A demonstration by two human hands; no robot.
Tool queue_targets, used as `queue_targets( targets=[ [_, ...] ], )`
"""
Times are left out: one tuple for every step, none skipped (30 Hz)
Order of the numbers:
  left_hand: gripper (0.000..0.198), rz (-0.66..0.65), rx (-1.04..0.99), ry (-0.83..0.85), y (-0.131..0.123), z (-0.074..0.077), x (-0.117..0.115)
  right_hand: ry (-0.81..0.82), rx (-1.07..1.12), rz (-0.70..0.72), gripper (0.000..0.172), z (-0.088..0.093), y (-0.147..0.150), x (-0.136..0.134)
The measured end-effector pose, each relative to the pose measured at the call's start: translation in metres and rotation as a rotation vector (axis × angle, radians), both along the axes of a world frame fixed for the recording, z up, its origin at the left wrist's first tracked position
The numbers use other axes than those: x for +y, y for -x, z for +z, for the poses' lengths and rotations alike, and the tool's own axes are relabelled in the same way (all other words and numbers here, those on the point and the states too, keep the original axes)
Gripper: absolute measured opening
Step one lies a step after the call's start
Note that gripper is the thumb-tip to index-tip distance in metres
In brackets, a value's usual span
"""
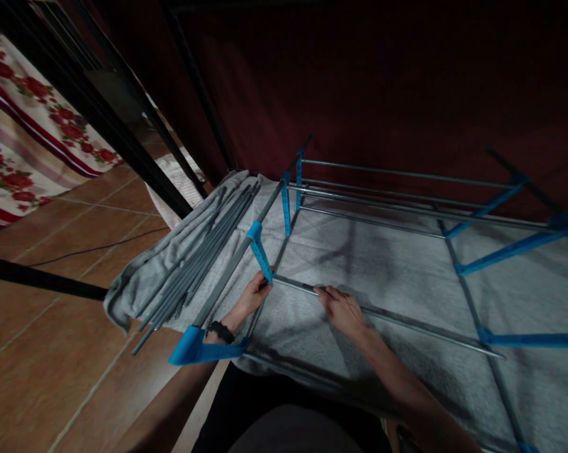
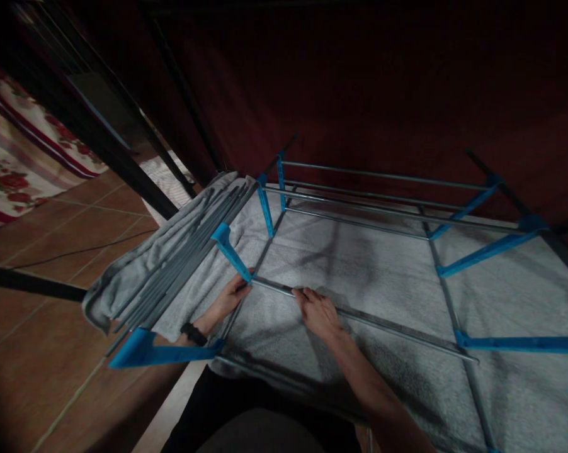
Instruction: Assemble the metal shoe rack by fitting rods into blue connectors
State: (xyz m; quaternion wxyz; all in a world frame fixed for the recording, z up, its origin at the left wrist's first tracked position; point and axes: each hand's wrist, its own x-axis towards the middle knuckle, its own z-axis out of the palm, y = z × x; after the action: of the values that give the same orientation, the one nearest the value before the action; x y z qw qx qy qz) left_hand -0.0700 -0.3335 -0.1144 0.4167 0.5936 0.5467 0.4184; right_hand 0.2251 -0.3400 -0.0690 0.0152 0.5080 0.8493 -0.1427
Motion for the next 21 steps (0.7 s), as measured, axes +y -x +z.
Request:
queue_targets(
  targets=[
    [0.046, 0.002, 0.004, -0.002, -0.001, 0.000, 0.000, 0.007, -0.001, -0.005, 0.048, 0.001, 0.001, 0.000],
    [0.046, 0.004, 0.008, 0.000, -0.001, 0.000, 0.000, 0.015, 0.000, -0.010, 0.048, 0.001, 0.001, -0.001],
    [0.046, 0.007, 0.012, 0.000, -0.002, 0.000, 0.000, 0.021, 0.006, -0.014, 0.048, 0.001, 0.002, -0.001],
    [0.047, 0.011, 0.019, 0.000, -0.003, 0.000, -0.001, 0.027, 0.016, -0.015, 0.048, 0.002, 0.002, -0.001],
    [0.047, 0.019, 0.027, -0.004, -0.003, 0.000, -0.001, 0.033, 0.028, -0.016, 0.047, 0.002, 0.002, 0.000],
    [0.047, 0.028, 0.036, -0.009, -0.004, 0.001, -0.001, 0.039, 0.042, -0.017, 0.047, 0.002, 0.002, 0.000],
    [0.047, 0.035, 0.045, -0.012, -0.006, 0.001, -0.002, 0.044, 0.054, -0.018, 0.047, 0.003, 0.003, 0.002],
    [0.047, 0.041, 0.049, -0.012, -0.007, 0.001, -0.003, 0.048, 0.063, -0.018, 0.047, 0.003, 0.003, 0.003],
    [0.047, 0.047, 0.048, -0.011, -0.008, 0.002, -0.003, 0.051, 0.069, -0.020, 0.046, 0.003, 0.003, 0.004],
    [0.047, 0.050, 0.043, -0.007, -0.009, 0.003, -0.004, 0.054, 0.073, -0.020, 0.046, 0.003, 0.002, 0.005],
    [0.048, 0.053, 0.036, -0.003, -0.010, 0.003, -0.004, 0.055, 0.078, -0.019, 0.046, 0.003, 0.002, 0.007],
    [0.048, 0.053, 0.030, 0.000, -0.010, 0.004, -0.004, 0.058, 0.083, -0.017, 0.046, 0.003, 0.002, 0.008],
    [0.048, 0.055, 0.026, 0.002, -0.011, 0.005, -0.004, 0.062, 0.089, -0.015, 0.046, 0.004, 0.002, 0.008],
    [0.048, 0.056, 0.025, 0.005, -0.011, 0.005, -0.005, 0.067, 0.095, -0.011, 0.046, 0.004, 0.002, 0.009],
    [0.048, 0.056, 0.028, 0.009, -0.011, 0.006, -0.005, 0.074, 0.102, -0.008, 0.046, 0.004, 0.002, 0.009],
    [0.048, 0.055, 0.033, 0.013, -0.011, 0.006, -0.005, 0.081, 0.108, -0.006, 0.045, 0.004, 0.002, 0.010],
    [0.049, 0.054, 0.040, 0.017, -0.012, 0.007, -0.006, 0.088, 0.114, -0.005, 0.045, 0.004, 0.002, 0.010],
    [0.050, 0.053, 0.048, 0.021, -0.012, 0.008, -0.006, 0.095, 0.120, -0.001, 0.045, 0.004, 0.002, 0.011],
    [0.051, 0.052, 0.055, 0.024, -0.012, 0.009, -0.006, 0.098, 0.129, 0.003, 0.045, 0.003, 0.002, 0.012],
    [0.051, 0.049, 0.060, 0.028, -0.013, 0.010, -0.006, 0.099, 0.137, 0.009, 0.044, 0.003, 0.002, 0.012],
    [0.051, 0.045, 0.065, 0.034, -0.013, 0.010, -0.006, 0.095, 0.144, 0.010, 0.044, 0.002, 0.002, 0.013]
  ],
)
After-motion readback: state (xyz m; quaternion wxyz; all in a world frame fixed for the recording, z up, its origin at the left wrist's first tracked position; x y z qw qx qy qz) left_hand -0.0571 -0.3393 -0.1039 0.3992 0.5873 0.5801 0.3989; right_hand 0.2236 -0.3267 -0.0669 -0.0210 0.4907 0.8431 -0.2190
